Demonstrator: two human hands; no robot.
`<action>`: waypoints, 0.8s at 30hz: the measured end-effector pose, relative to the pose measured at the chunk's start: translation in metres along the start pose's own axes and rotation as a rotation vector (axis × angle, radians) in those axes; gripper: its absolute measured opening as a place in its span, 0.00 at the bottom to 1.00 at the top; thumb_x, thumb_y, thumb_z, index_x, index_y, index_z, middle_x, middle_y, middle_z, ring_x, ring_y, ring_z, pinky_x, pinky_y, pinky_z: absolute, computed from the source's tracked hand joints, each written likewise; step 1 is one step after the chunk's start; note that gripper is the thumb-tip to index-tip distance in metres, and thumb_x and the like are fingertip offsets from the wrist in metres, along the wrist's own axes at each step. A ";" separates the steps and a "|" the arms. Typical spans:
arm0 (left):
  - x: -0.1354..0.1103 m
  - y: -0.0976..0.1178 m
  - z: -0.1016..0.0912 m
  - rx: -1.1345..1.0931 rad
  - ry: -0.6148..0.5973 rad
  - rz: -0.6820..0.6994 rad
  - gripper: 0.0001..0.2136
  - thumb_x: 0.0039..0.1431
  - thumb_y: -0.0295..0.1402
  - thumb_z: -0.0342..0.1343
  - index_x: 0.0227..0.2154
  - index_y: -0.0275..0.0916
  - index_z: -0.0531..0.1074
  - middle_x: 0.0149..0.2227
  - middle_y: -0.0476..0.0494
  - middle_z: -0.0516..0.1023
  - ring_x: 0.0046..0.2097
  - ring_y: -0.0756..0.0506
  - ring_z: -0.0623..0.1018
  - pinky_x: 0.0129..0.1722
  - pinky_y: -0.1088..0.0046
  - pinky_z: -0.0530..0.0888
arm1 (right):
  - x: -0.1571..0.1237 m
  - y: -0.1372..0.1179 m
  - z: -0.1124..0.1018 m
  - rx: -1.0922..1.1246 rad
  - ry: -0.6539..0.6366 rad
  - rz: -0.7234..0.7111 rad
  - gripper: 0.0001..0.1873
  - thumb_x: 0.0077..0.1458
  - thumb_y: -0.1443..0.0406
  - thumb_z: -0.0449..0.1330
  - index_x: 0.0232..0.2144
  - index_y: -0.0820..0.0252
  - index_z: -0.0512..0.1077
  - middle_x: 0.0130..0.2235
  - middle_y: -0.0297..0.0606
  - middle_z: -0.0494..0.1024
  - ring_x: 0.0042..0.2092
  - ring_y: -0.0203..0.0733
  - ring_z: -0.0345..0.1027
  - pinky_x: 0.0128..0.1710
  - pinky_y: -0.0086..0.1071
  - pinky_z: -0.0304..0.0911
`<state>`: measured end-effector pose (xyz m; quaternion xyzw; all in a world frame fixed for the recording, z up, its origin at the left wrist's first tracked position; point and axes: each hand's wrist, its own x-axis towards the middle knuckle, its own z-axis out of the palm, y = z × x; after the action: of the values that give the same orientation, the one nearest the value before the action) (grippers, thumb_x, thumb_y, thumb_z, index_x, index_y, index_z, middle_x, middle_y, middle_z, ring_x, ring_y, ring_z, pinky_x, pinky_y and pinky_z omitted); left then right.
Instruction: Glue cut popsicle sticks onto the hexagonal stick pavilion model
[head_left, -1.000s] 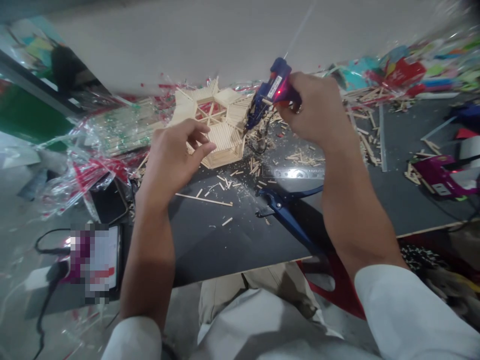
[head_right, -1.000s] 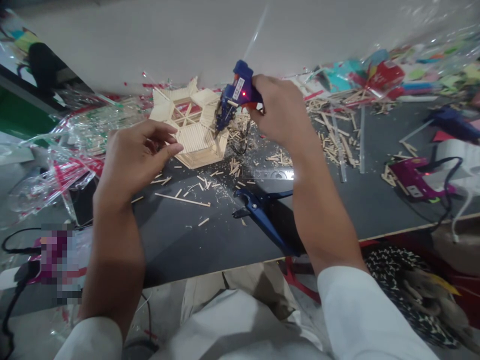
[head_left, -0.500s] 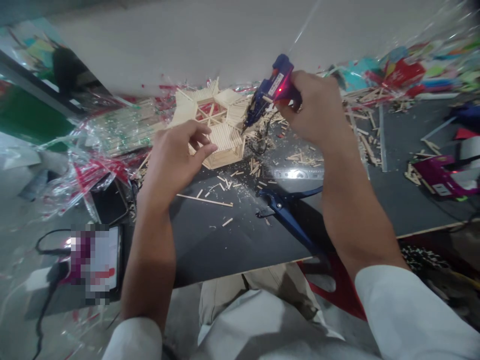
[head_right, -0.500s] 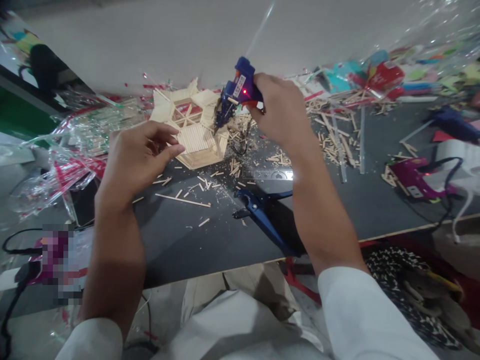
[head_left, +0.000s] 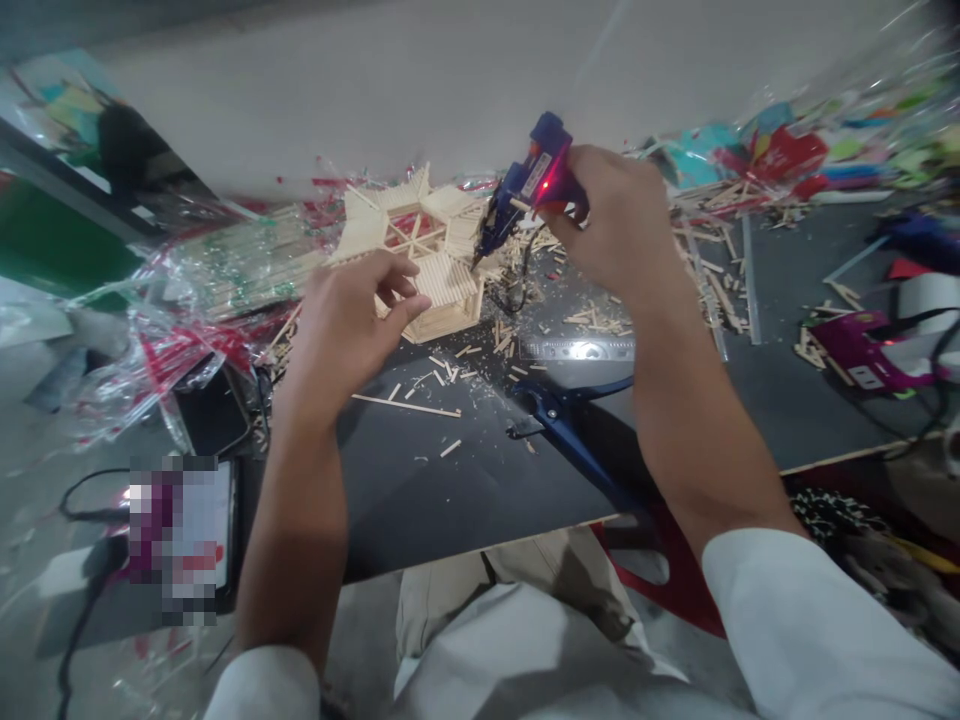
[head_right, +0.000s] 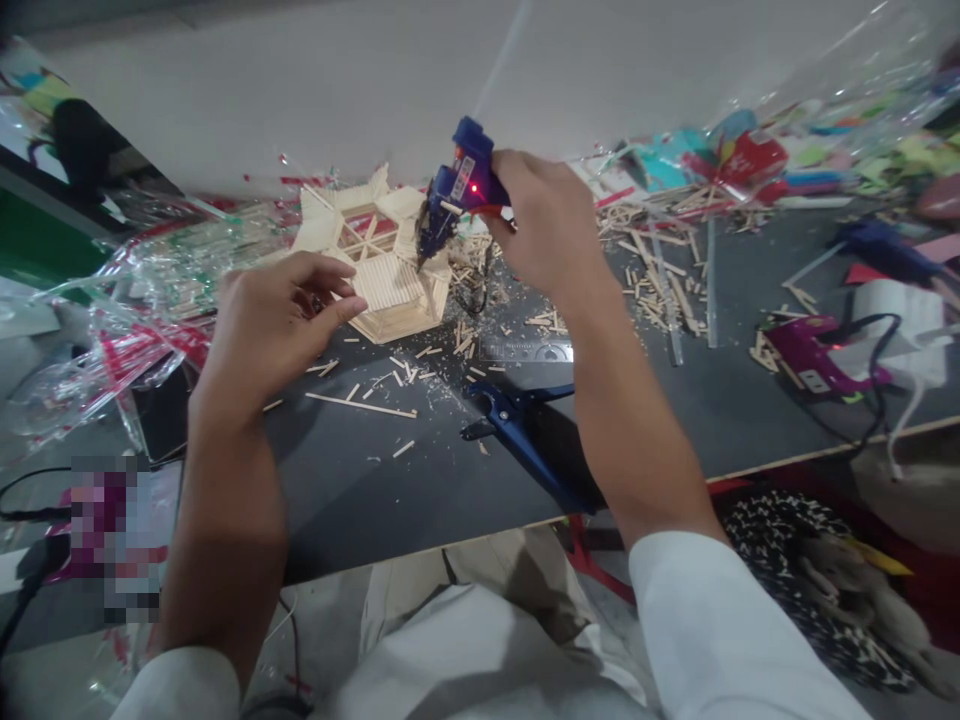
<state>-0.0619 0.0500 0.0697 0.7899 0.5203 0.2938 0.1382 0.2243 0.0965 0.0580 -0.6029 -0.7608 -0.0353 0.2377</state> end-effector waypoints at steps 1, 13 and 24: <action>0.000 0.000 0.001 -0.003 -0.003 0.003 0.11 0.61 0.35 0.65 0.46 0.41 0.80 0.40 0.44 0.85 0.39 0.44 0.81 0.45 0.65 0.76 | 0.000 -0.001 0.000 -0.004 0.002 -0.001 0.20 0.67 0.62 0.54 0.58 0.61 0.68 0.56 0.57 0.77 0.55 0.62 0.71 0.52 0.47 0.63; 0.002 0.000 0.005 0.032 0.006 0.083 0.12 0.62 0.35 0.65 0.48 0.41 0.80 0.40 0.45 0.85 0.39 0.44 0.82 0.44 0.65 0.77 | -0.001 -0.002 0.000 0.033 0.052 0.020 0.19 0.64 0.58 0.61 0.56 0.54 0.67 0.57 0.51 0.76 0.59 0.63 0.68 0.59 0.53 0.61; 0.001 0.004 0.006 -0.128 0.032 0.007 0.11 0.61 0.31 0.61 0.46 0.42 0.79 0.37 0.46 0.85 0.37 0.46 0.82 0.41 0.67 0.79 | -0.003 0.028 -0.001 0.031 0.131 0.302 0.13 0.56 0.59 0.63 0.45 0.51 0.73 0.49 0.46 0.82 0.50 0.55 0.75 0.54 0.47 0.69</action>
<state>-0.0551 0.0500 0.0674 0.7764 0.4999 0.3396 0.1789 0.2515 0.1016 0.0508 -0.7031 -0.6447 -0.0268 0.2988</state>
